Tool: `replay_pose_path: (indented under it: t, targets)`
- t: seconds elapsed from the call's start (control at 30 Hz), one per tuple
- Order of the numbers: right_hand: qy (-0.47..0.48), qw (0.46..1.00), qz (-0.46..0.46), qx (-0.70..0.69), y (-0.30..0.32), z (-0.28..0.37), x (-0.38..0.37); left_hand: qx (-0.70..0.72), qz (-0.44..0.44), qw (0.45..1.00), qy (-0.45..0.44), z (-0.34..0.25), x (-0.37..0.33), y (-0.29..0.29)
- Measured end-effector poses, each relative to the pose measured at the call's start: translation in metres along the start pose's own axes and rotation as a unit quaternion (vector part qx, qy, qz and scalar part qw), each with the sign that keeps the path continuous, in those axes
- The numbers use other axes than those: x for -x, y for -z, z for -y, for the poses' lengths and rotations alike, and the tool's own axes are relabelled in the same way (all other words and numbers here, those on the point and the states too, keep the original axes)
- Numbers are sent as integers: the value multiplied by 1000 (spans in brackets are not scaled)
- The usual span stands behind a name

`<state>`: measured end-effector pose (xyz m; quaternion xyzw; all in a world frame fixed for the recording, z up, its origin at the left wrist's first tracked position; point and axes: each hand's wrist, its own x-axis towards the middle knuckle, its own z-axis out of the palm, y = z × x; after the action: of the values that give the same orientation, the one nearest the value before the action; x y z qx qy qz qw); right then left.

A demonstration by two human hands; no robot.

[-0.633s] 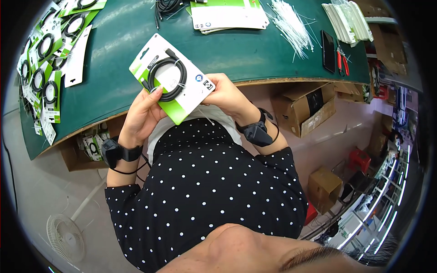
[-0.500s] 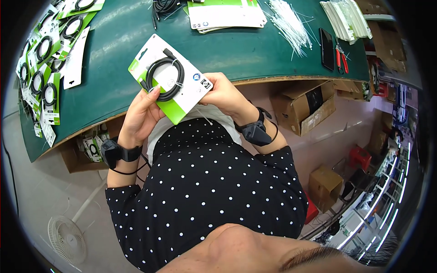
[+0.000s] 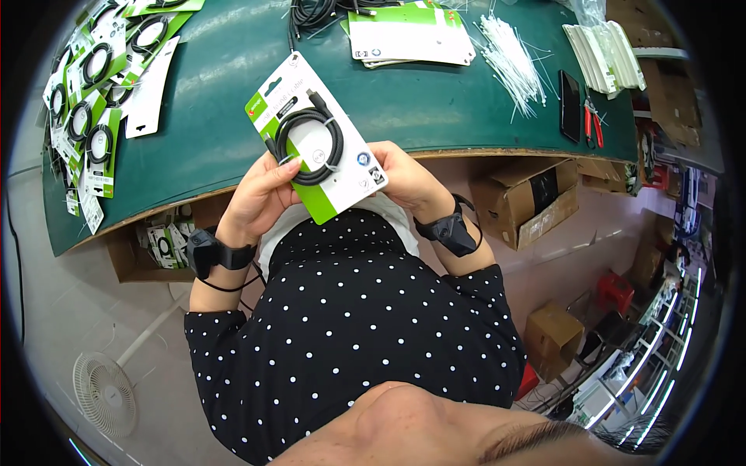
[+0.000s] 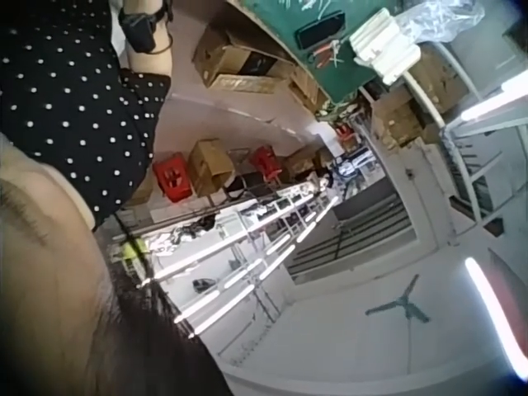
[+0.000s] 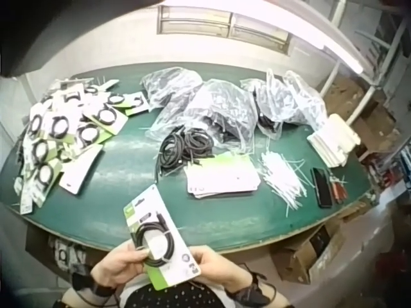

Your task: The person packages a coiled cable by placing it onto a cardboard backing and threading two plastic ties through the holes to secure it. They pull each tie tight by hand and turn the assembly over to ensure the cable is fastened before setting it aside.

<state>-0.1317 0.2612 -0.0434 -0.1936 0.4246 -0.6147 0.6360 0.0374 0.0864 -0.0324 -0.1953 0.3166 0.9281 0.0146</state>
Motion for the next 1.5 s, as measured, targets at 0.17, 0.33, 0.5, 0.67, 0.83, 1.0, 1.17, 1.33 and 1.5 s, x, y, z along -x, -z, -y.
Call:
replay_pose_path:
  t: [0.17,0.33,0.5,0.67,0.83,1.0,1.17,1.33,1.5]
  targets:
    - [38,988,50,139,2,11,9,-35,18,994,-103,-10,14,9]
    - [347,834,-47,427,-11,31,11,-147,206,942,-220,-17,12,6]
    - [496,720,-22,485,-24,38,7,-267,255,866,-337,-25,14,-18]
    - [514,691,3,508,-22,37,9,-303,254,853,-339,-21,18,-19]
    - [507,689,2,518,-18,37,12,-286,208,869,-346,-15,23,-25]
    - [507,682,-3,527,-17,37,13,-299,227,858,-350,-16,21,-23]
    - [507,682,-4,527,-17,39,15,-297,211,861,-354,-15,21,-24]
    - [516,673,-8,530,-18,39,14,-294,208,862,-357,-15,21,-24]
    - [515,663,-9,543,-16,40,14,-301,205,858,-363,-16,21,-24]
